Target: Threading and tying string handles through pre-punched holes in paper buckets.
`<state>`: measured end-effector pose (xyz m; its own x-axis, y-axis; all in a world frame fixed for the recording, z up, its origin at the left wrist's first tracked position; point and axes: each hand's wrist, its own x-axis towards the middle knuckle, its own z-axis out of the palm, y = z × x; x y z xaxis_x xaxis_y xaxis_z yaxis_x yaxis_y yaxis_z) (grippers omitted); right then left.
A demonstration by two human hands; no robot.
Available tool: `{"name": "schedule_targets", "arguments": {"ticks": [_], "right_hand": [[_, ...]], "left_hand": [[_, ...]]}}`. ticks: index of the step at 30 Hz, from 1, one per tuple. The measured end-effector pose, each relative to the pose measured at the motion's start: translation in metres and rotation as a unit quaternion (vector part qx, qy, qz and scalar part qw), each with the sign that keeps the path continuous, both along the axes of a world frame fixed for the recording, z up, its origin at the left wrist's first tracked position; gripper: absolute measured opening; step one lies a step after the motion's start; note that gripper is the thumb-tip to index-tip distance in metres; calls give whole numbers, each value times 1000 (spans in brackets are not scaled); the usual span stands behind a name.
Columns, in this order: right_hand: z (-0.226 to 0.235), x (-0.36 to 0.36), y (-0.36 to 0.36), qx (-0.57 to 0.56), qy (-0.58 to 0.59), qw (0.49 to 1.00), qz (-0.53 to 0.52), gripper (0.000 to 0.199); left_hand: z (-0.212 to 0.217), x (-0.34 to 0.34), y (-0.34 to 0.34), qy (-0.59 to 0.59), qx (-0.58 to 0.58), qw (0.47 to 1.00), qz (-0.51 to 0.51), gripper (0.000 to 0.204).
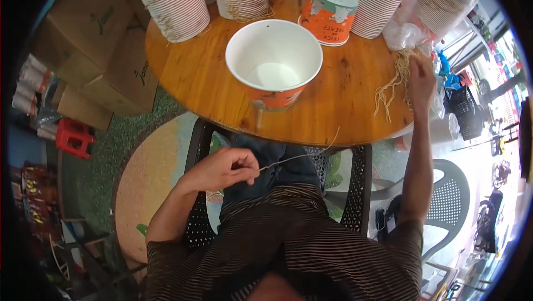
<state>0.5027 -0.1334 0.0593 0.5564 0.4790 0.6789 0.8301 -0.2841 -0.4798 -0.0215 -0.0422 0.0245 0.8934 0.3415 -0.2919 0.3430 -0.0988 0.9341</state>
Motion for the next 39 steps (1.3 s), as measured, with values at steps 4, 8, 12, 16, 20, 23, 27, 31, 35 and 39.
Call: {"name": "schedule_targets", "arguments": {"ticks": [4,8,12,16,20,23,27,31,35,39], "right_hand": [[22,-172,-52,-125,366,863,325,27],[11,-273,-59,-237,388,767,453,42],[-23,-300,-37,-240,486,694,475,29],[-41,-301,-37,-179,554,680,445,19],[-55,-297,-40,-193,507,713,444,18],[-56,-294,-44,-192,494,724,441,19],[-57,-290,-45,-225,460,749,420,21],[-59,-289,-43,-190,456,767,410,21],[-50,-287,-43,-105,472,777,402,22],[-47,-282,-46,-77,489,786,371,21]], "left_hand": [[-18,18,-3,-72,21,997,14,11],[1,35,-8,-76,16,997,19,11],[13,38,-11,-57,72,995,30,4],[10,27,-6,-90,37,990,106,6],[8,25,-6,-62,41,991,115,11],[7,29,-5,-70,48,990,111,12],[10,32,-4,-63,60,989,121,12],[16,32,-5,-68,58,989,115,11],[23,22,9,-120,84,973,177,10],[54,32,13,-165,486,803,303,35]]}}
